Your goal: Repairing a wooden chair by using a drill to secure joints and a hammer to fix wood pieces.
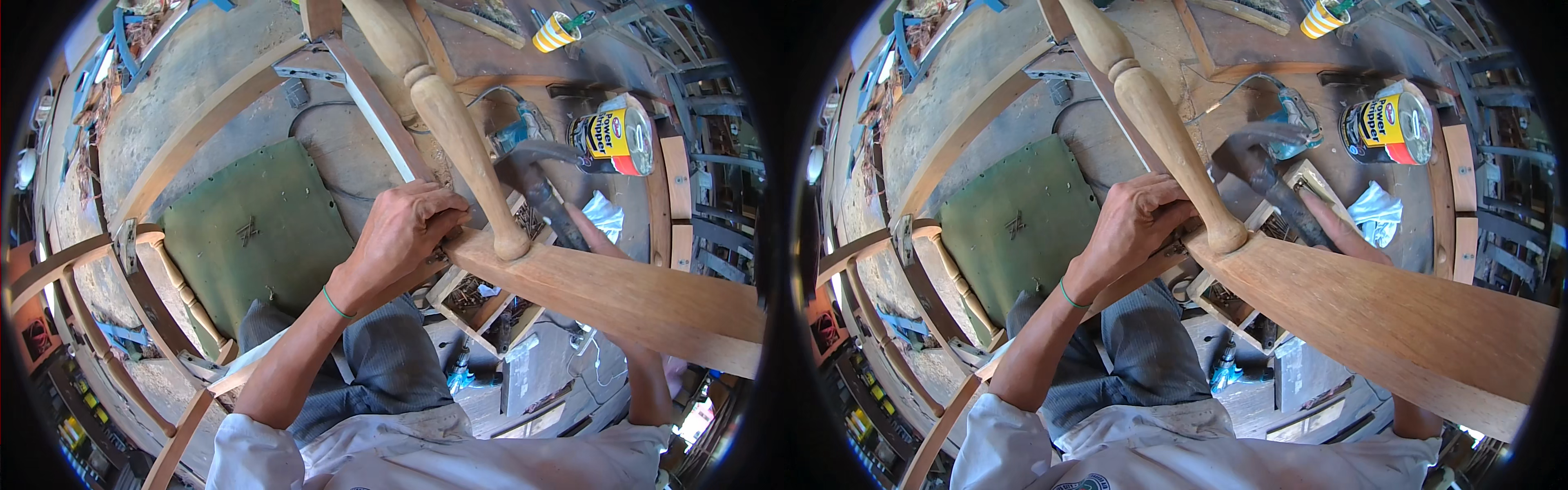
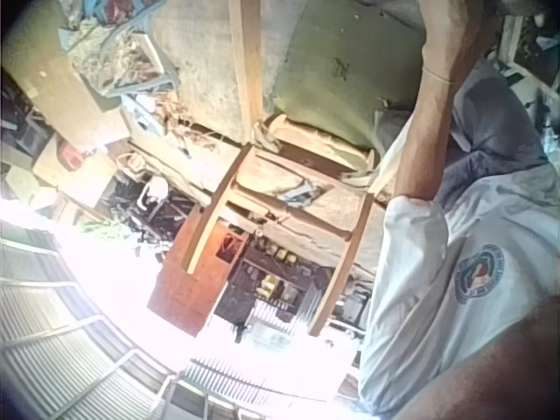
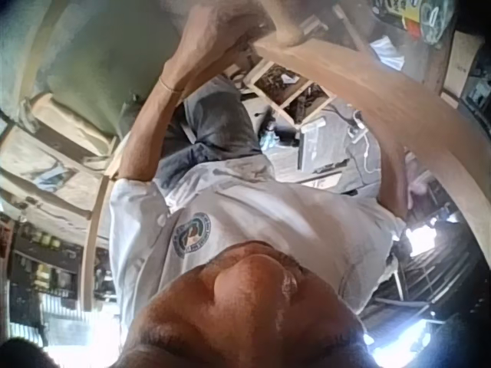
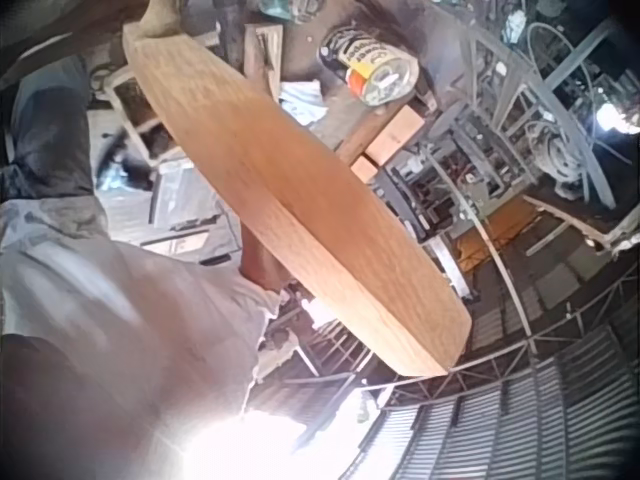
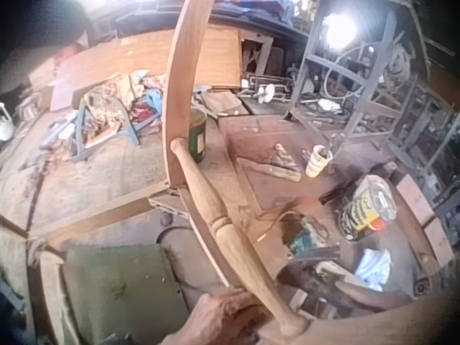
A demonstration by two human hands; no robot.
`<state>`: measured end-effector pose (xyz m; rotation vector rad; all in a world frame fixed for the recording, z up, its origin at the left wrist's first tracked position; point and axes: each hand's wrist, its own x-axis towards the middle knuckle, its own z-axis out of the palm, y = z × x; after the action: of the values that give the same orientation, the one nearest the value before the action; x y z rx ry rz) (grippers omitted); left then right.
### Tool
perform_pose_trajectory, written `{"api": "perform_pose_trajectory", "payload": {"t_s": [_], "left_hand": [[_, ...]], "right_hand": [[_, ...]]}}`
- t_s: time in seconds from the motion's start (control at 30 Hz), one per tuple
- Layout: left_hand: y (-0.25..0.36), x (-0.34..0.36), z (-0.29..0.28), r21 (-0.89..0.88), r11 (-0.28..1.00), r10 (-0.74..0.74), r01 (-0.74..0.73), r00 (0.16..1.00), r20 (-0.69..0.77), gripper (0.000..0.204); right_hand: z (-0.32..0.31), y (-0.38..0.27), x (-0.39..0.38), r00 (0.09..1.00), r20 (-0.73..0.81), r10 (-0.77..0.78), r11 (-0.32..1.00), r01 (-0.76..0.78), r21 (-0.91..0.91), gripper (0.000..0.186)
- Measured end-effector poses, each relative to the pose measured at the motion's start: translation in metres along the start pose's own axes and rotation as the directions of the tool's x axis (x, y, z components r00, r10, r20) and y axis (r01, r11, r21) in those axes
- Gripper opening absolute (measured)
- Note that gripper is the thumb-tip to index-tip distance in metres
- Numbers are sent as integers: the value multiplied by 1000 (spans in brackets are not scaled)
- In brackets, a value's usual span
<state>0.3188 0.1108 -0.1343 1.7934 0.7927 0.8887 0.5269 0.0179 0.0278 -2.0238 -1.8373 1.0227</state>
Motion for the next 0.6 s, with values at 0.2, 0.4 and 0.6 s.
{"api": "perform_pose_trajectory", "payload": {"t_s": [0.2,0.4,0.6], "left_hand": [[-1,2,2,31,999,20,-20,1000,3,9],[0,-1,0,34,999,19,-18,1000,-17,9],[-1,0,2,46,998,45,-45,999,-10,9]], "right_hand": [[-2,26,0,990,72,119,920,-137,367,68],[-11,20,1,974,112,197,954,-217,209,68],[-11,31,-1,992,65,109,991,-114,75,67]]}}
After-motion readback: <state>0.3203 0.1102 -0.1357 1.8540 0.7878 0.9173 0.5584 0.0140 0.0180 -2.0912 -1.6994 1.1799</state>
